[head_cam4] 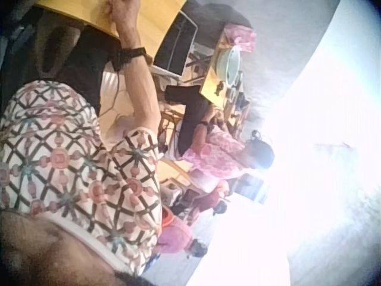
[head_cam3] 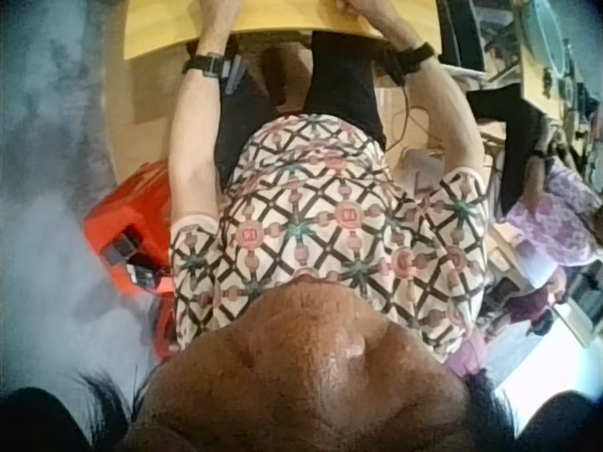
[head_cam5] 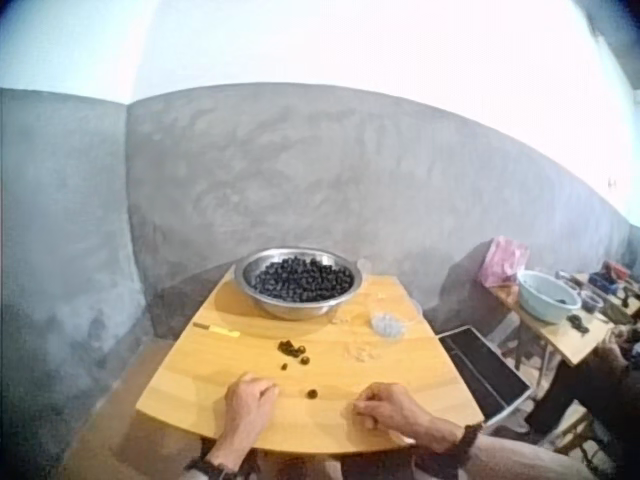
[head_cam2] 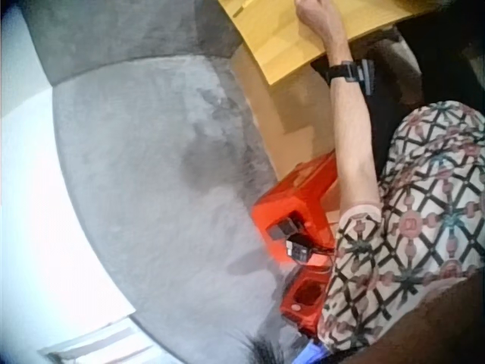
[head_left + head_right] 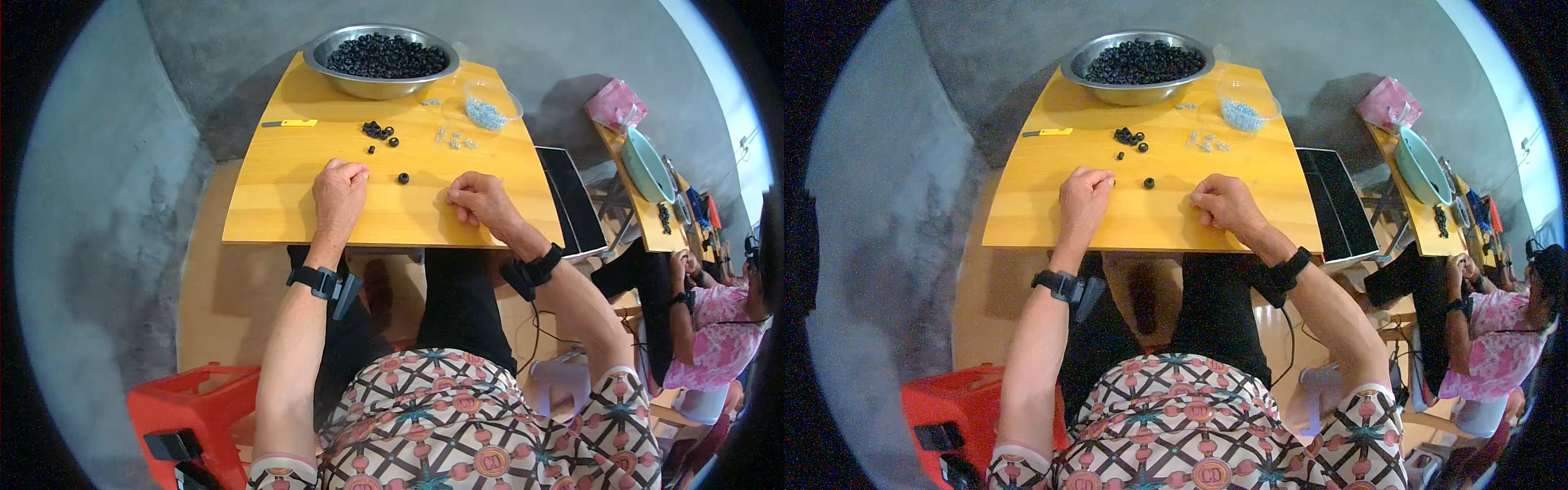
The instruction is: The recorder is manually inserting small white plastic components into black rubber ring plugs at a workspace.
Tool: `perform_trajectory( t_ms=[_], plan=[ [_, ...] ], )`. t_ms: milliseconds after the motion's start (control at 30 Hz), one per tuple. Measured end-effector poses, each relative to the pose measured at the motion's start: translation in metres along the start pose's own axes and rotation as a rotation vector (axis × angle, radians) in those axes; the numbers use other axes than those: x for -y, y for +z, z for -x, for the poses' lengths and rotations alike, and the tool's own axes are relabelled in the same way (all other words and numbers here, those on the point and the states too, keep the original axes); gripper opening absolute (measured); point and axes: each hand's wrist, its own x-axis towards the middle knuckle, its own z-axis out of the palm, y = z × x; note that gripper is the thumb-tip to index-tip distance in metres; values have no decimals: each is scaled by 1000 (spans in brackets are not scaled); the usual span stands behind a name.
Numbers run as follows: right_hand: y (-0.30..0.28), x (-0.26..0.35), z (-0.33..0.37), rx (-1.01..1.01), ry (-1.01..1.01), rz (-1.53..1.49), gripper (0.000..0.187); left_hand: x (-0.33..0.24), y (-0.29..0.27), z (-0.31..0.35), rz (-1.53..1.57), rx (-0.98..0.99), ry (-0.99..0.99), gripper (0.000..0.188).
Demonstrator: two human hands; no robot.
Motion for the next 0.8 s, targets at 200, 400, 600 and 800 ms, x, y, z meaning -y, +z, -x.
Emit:
perform_trajectory(
  t_ms=[200,400,600,800],
  plan=[
    [5,-16,-8,-177,-62,-346,11,-1,6,-1,-69,-58,60,11],
    [11,-27,-1,-200,-201,-224,7,-6,4,-2,-12,-53,63,13],
    [25,-29,-1,-339,-431,12,8,-11,-8,3,26,-51,155,14],
    [18,-24,3,-409,-457,170,10,-46,8,9,24,94,227,16]
  ],
)
